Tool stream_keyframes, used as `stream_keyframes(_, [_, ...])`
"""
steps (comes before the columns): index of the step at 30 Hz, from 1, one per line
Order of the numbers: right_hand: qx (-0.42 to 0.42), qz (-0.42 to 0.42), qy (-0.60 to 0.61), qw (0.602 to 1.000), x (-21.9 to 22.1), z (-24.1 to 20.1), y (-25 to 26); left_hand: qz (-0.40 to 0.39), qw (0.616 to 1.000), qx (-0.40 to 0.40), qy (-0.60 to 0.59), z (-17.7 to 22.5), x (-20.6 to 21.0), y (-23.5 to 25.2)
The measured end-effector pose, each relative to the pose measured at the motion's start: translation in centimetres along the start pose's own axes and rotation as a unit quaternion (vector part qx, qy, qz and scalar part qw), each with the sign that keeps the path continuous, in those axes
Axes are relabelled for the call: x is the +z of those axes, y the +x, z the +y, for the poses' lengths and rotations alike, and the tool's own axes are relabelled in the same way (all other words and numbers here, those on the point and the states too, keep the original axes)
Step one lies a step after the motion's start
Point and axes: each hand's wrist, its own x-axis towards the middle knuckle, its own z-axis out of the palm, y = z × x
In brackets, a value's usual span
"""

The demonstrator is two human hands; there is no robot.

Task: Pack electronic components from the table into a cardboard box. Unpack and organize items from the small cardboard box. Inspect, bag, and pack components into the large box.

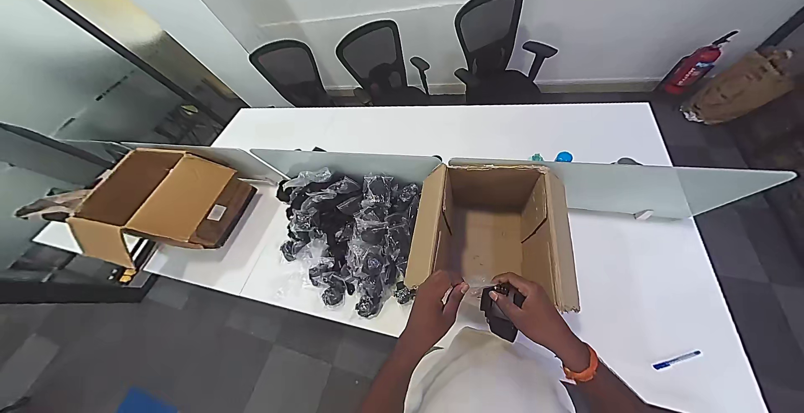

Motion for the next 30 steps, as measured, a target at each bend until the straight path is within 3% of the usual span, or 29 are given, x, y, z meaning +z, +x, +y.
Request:
stream_keyframes(7, [-0.016, -0.023, 0.159, 0.987, -1.7, -0.3, 0.5, 0.051, 0.986, -0.085, -0.136, 0.5, -0.5, 0.3])
stream_keyframes(14, [-0.015, -0.017, 0.153, 0.988, -1.9, -0.5, 0.0, 0.03, 0.94, -0.14, -0.31, 1.2, -0.2, -0.3])
stream_keyframes(22, [-0.015, -0.036, 0.084, 0.996, -1.5, -1.1, -0.2, 0.097, 0.949, -0.096, -0.285, 1.4, 1.0, -0.2])
stream_keyframes(30, [-0.012, -0.021, 0.086, 0.996, -1.8, -1.0, 0.2, 0.062, 0.956, -0.1, -0.27, 1.3, 0.9, -0.4])
